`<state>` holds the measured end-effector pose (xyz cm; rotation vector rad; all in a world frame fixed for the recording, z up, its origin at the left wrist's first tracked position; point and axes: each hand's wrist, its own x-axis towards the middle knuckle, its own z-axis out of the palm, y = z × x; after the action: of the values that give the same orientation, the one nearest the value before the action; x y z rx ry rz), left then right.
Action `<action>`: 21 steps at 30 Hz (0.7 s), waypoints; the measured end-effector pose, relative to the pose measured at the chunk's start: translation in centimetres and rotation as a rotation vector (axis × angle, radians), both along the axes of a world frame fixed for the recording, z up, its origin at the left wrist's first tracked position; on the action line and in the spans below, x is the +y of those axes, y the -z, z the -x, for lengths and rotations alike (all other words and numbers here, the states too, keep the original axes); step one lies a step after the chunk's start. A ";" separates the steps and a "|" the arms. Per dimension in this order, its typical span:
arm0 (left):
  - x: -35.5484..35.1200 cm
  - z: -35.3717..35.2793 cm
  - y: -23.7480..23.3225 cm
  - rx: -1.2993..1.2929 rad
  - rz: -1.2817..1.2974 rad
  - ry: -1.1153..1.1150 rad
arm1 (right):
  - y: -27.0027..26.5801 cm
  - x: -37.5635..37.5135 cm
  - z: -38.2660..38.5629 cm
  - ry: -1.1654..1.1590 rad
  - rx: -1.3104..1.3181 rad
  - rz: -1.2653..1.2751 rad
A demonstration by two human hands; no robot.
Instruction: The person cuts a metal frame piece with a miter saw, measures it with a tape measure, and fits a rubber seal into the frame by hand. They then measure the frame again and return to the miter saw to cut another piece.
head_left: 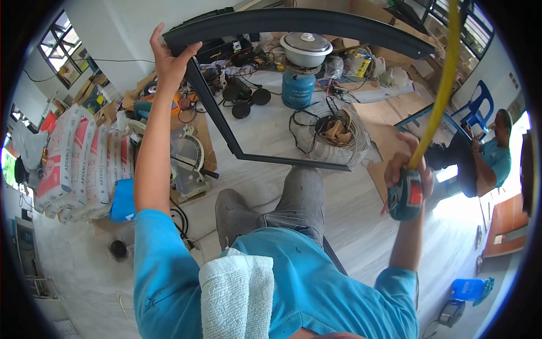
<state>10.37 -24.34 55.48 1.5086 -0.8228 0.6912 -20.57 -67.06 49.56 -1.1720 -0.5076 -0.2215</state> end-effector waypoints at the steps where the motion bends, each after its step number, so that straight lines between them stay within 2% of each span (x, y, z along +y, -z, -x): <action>1: 0.0 0.1 0.1 -0.065 0.018 -0.012 | 1.9 -0.1 0.8 0.052 0.007 -0.108; 2: 0.1 0.1 0.3 -0.129 0.035 -0.024 | 4.2 -0.3 1.6 0.106 0.016 -0.218; 4: 1.2 0.5 1.0 -0.158 -0.052 -0.211 | 12.3 -2.0 3.8 0.271 0.145 -0.389; 5: 2.0 0.8 1.4 -0.171 -0.098 -0.302 | 17.1 -2.5 5.4 0.420 0.342 -0.471; 6: 2.6 1.1 1.4 -0.309 -0.205 -0.507 | 22.9 -3.3 7.3 0.570 0.540 -0.550; 7: 3.3 1.7 1.1 -0.446 -0.317 -0.707 | 31.7 -5.4 9.4 0.639 0.844 -0.602; 8: 4.0 2.4 0.5 -0.586 -0.431 -0.908 | 39.1 -8.1 12.0 0.084 0.808 -0.555; 9: 4.3 2.8 -1.1 -0.744 -0.626 -1.018 | 47.4 -7.8 13.4 0.415 1.075 -0.334; 10: 4.7 3.2 -1.3 -0.659 -0.675 -0.949 | 52.4 -7.1 14.5 0.746 1.304 -0.069; 12: 4.8 3.6 -1.3 -0.476 -0.775 -0.821 | 52.4 -2.2 15.4 0.731 1.635 0.057; 13: 3.2 5.2 -1.5 -0.495 -0.751 -0.826 | 52.9 -0.1 15.8 0.772 1.689 0.235; 15: 1.2 7.2 -3.1 -0.361 -0.855 -0.841 | 53.7 2.2 15.7 0.844 1.748 0.611; 16: 0.4 7.3 -4.0 -0.292 -0.910 -0.841 | 55.2 2.2 15.9 0.815 1.771 0.619; 18: 0.3 7.1 -4.6 -0.210 -0.862 -0.774 | 59.5 2.1 15.6 0.780 1.794 0.623; 19: 0.4 6.8 -4.7 -0.173 -0.836 -0.734 | 59.6 2.2 15.6 0.728 1.684 0.789; 21: 0.6 6.4 -4.8 -0.095 -0.839 -0.814 | 59.7 1.8 14.0 0.634 1.498 0.896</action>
<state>3.97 -23.74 60.28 2.6510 -0.5601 1.0788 -34.53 -65.29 -10.11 -1.9461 1.2259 0.4165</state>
